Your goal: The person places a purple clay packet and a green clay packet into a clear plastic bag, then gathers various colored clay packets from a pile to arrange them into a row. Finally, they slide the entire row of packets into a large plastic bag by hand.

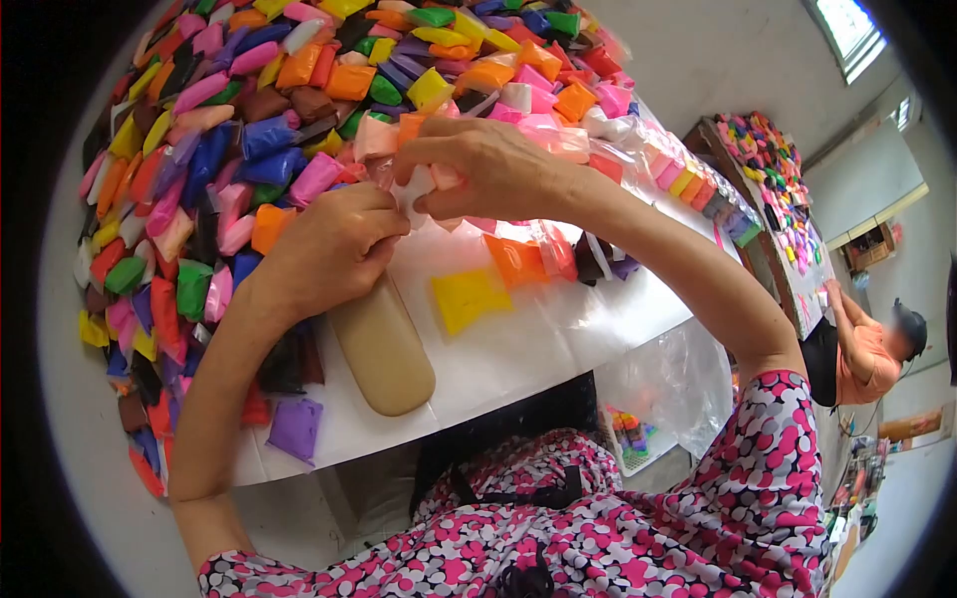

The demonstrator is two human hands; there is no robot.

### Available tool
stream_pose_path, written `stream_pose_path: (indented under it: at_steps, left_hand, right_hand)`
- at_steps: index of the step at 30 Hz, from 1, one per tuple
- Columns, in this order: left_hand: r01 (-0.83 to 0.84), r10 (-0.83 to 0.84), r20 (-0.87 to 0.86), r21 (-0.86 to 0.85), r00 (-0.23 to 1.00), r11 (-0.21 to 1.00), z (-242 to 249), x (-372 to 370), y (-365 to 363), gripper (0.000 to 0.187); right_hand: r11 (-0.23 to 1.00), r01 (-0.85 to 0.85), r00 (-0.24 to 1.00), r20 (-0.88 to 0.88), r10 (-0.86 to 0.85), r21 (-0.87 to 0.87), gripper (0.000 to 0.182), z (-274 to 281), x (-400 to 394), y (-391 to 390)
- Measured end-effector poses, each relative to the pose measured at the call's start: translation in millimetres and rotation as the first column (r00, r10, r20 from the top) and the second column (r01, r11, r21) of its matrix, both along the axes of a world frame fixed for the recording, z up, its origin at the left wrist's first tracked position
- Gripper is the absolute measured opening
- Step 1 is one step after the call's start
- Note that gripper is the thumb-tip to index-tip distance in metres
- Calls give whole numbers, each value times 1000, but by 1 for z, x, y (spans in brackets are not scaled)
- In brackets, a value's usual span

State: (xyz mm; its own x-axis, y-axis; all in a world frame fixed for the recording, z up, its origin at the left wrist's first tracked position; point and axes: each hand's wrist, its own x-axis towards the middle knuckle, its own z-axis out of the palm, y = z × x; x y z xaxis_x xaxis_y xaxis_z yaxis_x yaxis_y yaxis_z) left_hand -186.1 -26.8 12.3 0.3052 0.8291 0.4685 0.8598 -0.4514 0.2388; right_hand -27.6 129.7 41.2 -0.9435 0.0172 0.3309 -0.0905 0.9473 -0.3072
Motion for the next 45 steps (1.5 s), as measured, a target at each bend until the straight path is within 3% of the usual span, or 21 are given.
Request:
stream_pose_path:
  at_steps: [3, 6, 12, 18, 21, 28, 31, 34, 37, 40, 43, 45]
  left_hand:
    - [6, -6, -40, 10, 999, 1000, -1, 0, 0, 15]
    - [-4, 6, -59, 27, 998, 1000, -1, -4, -4, 15]
    - [4, 2, -68, 79, 998, 997, -2, -1, -11, 16]
    - [61, -63, 17, 132, 998, 989, -8, -3, -9, 17]
    - [47, -52, 50, 106, 997, 993, -8, -3, -9, 16]
    - [16, -23, 89, 83, 996, 996, -12, 0, -11, 15]
    - [0, -6, 94, 68, 996, 998, -15, -2, -11, 16]
    - [-8, -1, 89, 101, 996, 995, -15, -1, -11, 17]
    - [0, -9, 96, 92, 995, 996, -16, -2, -10, 17]
    - [-7, -2, 101, 87, 995, 996, -16, -1, -11, 17]
    - [-12, 5, 113, 65, 994, 998, -17, -1, -11, 16]
    - [-16, 7, 113, 81, 994, 997, -17, -1, -11, 16]
  right_hand:
    - [999, -24, 996, 82, 21, 43, 30, 7, -3, 1]
    - [995, -78, 996, 35, 80, -55, 30, 14, -2, 9]
    - [997, -4, 977, 210, 19, -72, 29, 10, -3, -5]
    - [993, -37, 998, 54, 32, 108, 35, 0, -14, 4]
    - [998, -13, 993, 121, 19, -54, 39, -9, -15, -6]
    - [986, 41, 998, 51, -33, -161, 50, -37, -17, -9]
    - [976, -98, 986, 116, 122, -196, 65, -23, -6, 0]
    - [980, -46, 966, 240, 92, -192, 74, 6, 10, 2]
    - [998, -12, 921, 390, -13, 61, 79, 19, 17, 4]
    - [988, 40, 913, 396, -98, 152, 80, 20, 26, 3]
    - [991, 78, 883, 454, -119, 107, 75, 15, 28, 5]
    - [985, 58, 927, 357, -114, 162, 69, 13, 32, 8]
